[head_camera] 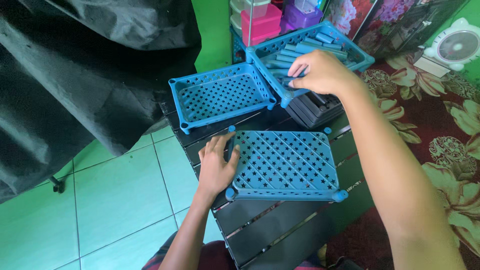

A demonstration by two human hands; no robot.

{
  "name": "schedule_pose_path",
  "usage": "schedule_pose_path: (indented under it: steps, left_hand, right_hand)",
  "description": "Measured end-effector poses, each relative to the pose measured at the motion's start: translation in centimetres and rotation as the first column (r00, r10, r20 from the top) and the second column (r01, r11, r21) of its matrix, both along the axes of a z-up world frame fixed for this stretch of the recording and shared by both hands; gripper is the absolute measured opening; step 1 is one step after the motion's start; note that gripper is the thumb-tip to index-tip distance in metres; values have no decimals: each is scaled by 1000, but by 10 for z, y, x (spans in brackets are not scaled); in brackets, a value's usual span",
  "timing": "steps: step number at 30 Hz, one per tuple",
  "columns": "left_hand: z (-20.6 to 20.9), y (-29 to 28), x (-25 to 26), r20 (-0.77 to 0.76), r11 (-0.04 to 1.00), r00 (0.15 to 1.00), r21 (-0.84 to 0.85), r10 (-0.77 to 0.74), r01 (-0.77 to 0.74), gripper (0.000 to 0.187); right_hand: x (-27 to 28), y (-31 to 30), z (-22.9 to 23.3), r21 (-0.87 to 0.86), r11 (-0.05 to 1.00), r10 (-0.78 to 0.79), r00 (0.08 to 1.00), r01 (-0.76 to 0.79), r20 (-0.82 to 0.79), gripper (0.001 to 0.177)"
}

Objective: The person assembles plastic crates by inserting cylindrical rods into the corner holes of perforated trays. They handle black and blue trays and rods, stacking the black components and then assembling the blue ones by inserting rods into each corner.

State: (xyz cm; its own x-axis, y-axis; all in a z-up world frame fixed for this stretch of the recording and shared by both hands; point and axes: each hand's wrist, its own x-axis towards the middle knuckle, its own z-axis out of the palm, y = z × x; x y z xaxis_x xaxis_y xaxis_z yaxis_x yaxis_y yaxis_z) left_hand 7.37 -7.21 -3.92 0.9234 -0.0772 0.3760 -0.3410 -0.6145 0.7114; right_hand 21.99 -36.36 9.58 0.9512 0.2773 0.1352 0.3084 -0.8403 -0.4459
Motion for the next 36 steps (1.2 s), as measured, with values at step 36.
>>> schedule_pose_path:
  steps: [36]
  left_hand:
    - [-24,14,3,-30,998,998,14,-59,59,69]
  right_hand:
    - [-163,46,-137,882,461,26,991,102,-129,24]
